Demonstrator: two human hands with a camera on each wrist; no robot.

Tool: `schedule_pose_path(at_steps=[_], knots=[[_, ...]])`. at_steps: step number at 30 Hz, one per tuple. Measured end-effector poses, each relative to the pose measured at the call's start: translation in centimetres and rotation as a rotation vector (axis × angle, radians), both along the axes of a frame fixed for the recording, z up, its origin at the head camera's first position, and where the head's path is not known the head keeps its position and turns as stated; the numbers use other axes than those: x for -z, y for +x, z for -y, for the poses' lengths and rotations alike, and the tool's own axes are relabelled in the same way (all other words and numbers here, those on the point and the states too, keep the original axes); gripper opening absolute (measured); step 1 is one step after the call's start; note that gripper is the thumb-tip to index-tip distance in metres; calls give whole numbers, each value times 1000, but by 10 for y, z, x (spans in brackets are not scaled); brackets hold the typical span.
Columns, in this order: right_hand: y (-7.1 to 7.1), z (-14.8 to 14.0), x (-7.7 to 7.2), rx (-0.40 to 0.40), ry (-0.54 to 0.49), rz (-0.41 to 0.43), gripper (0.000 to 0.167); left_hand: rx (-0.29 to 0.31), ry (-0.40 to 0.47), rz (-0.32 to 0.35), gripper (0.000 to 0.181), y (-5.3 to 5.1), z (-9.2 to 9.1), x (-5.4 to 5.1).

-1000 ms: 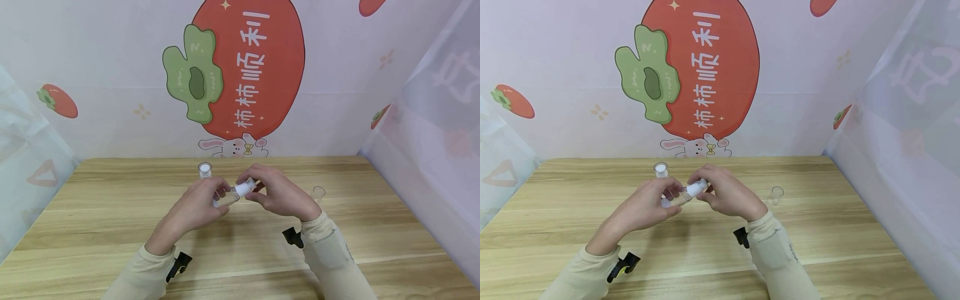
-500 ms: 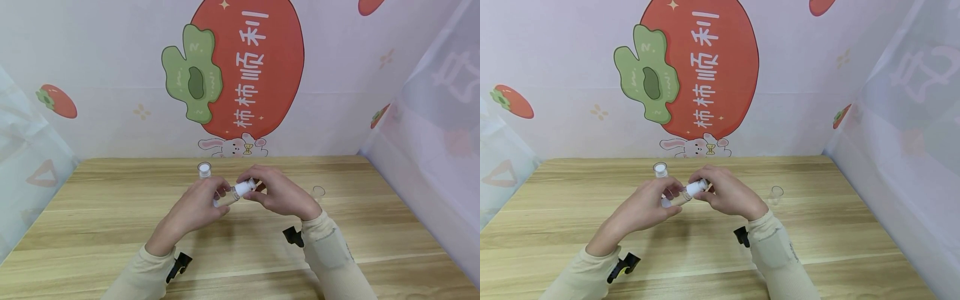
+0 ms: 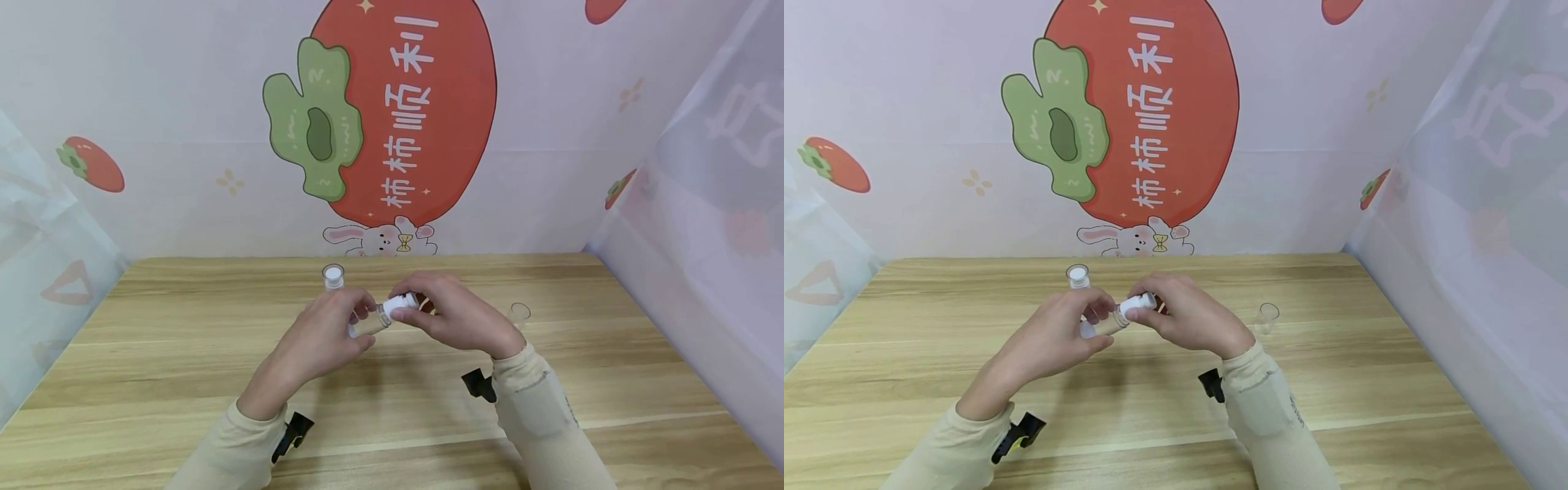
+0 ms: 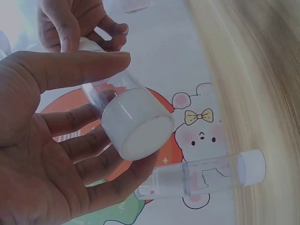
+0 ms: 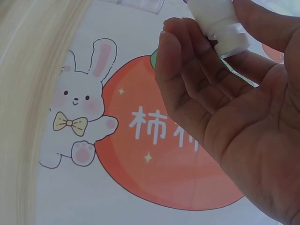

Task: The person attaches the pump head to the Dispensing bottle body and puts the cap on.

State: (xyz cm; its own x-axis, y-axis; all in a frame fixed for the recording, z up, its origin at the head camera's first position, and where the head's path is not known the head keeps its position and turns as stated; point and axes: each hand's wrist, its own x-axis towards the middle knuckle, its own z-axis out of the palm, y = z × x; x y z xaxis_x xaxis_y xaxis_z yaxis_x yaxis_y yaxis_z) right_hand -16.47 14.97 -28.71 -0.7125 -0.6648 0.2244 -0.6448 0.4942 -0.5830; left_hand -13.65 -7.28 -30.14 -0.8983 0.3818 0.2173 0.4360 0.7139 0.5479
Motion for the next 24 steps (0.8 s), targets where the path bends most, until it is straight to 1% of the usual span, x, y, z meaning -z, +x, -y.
schedule_pose_path(at_steps=[4, 8, 15, 24], knots=[[0, 1, 0, 23, 5, 21, 8, -1, -1, -10, 29, 1, 0, -1], [1, 1, 0, 52, 19, 26, 9, -9, -9, -16, 29, 1, -1, -1], [2, 4, 0, 110, 59, 17, 16, -29, -18, -28, 30, 3, -2, -3], [2, 6, 2, 159, 69, -1, 29, -48, -41, -74, 32, 5, -3, -4]])
